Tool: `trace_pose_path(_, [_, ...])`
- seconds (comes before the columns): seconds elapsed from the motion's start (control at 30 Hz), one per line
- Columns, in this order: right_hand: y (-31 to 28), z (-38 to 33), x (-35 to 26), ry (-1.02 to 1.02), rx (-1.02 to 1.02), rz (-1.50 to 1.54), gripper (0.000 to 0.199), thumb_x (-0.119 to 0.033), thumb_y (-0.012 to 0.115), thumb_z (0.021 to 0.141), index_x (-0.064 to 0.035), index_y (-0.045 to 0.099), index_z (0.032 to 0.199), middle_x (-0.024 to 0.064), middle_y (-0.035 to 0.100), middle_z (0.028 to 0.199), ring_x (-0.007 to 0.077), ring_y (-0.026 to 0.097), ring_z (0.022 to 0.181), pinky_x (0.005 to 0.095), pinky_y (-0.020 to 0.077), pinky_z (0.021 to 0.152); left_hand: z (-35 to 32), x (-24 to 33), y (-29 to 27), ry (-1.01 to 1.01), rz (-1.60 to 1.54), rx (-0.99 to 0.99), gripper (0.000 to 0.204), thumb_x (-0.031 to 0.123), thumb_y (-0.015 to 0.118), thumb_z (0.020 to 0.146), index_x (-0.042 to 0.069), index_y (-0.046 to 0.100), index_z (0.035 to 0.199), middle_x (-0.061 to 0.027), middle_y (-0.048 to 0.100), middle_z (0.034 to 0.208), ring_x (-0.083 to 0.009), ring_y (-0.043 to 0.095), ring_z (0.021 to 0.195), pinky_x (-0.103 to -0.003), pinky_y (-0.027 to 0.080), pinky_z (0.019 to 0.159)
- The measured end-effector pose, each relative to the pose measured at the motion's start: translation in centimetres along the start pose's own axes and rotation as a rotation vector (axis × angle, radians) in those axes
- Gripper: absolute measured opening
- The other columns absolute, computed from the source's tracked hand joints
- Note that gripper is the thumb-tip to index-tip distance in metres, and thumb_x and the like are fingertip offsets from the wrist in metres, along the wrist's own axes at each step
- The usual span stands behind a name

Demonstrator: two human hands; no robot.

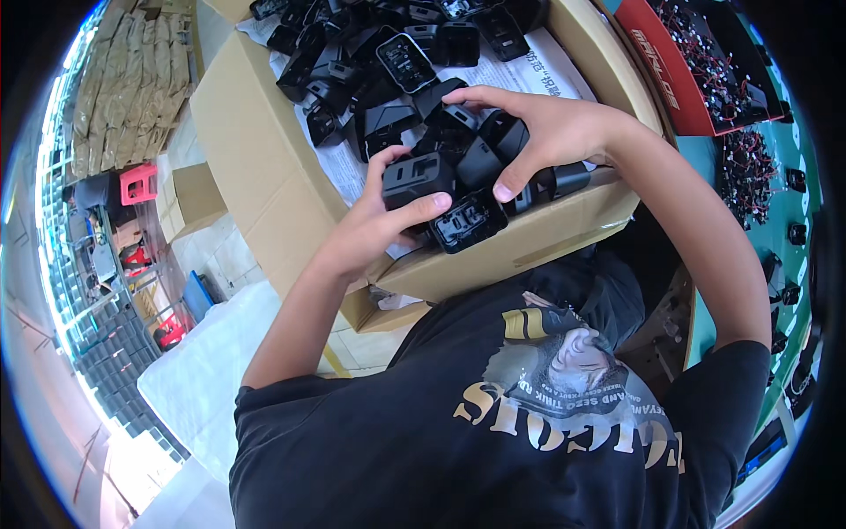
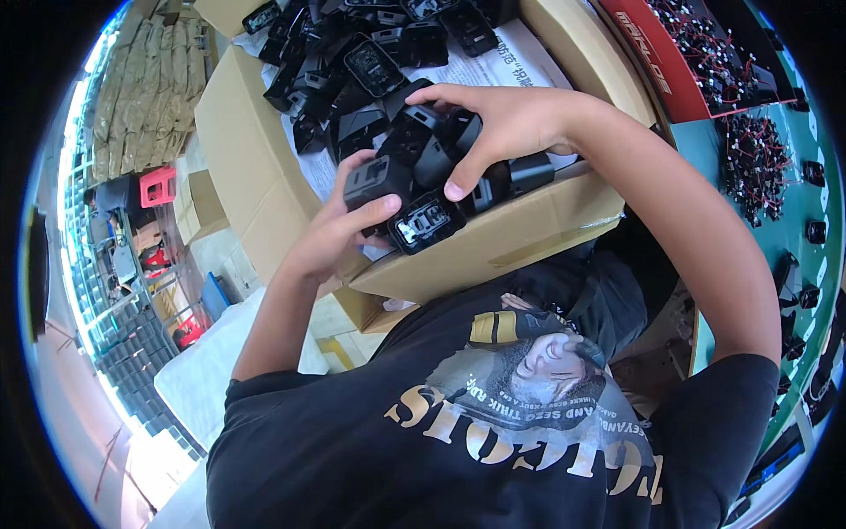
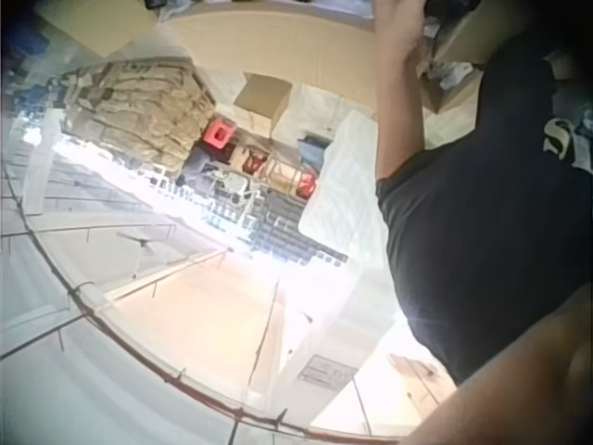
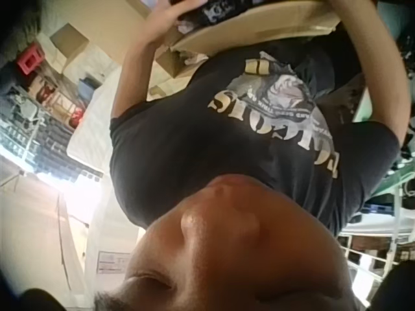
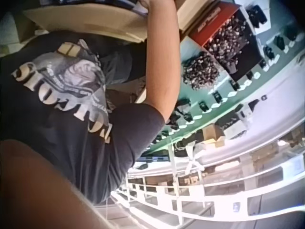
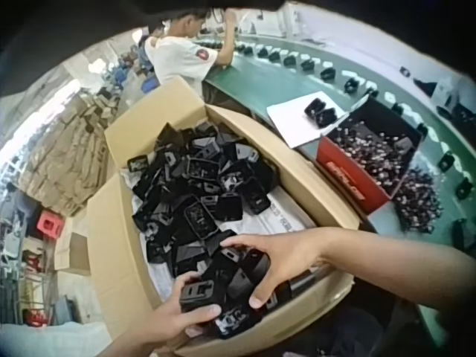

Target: Packing plastic electronic components into a cardboard box with protective bubble wrap and foam padding.

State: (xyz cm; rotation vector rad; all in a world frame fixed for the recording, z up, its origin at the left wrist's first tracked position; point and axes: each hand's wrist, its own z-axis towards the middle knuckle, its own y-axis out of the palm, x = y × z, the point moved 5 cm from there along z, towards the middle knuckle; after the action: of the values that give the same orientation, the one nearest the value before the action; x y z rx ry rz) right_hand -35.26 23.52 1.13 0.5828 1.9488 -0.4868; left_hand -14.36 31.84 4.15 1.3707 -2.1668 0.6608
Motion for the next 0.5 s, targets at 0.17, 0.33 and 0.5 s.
trace_pose_path(0.17, [1.0,0.2,-0.3,0.01,0.013,0.13,0.11,-0.015,0.09,0.053,-0.0208,0.045,0.153,0.0188,0.051,0.144,0.0408,0.056,0.126,0.0491,0.0403,0.113,-0.3,-2.0,1.2,0.095,-0.51,0.083,0.084,0.029,0.078,0.089,0.007,0.026,0.151,-0.0195,0.051,0.134,-0.0303,0.059,0.115,-0.046,0.051,0.092])
trace_pose_path(0.33, [1.3,0.2,-0.6,0.009,0.076,0.106,0.104,-0.007,0.087,0.056,-0.0194,0.048,0.151,0.0184,0.051,0.141,0.0393,0.056,0.124,0.0471,0.0436,0.11,-0.2,-2.9,2.3,0.103,-0.766,0.166,0.085,0.02,0.08,0.085,0.009,0.027,0.15,-0.019,0.05,0.136,-0.0309,0.056,0.12,-0.047,0.048,0.098])
trace_pose_path(0.5, [1.7,0.1,-1.1,0.02,0.049,0.245,0.103,-0.004,0.086,0.055,-0.0174,0.049,0.15,0.018,0.052,0.138,0.0379,0.057,0.122,0.0455,0.0472,0.106,-0.4,-2.3,2.4,0.146,-0.625,0.132,0.092,0.012,0.085,0.078,0.008,0.028,0.15,-0.0188,0.05,0.137,-0.0321,0.055,0.123,-0.048,0.045,0.104])
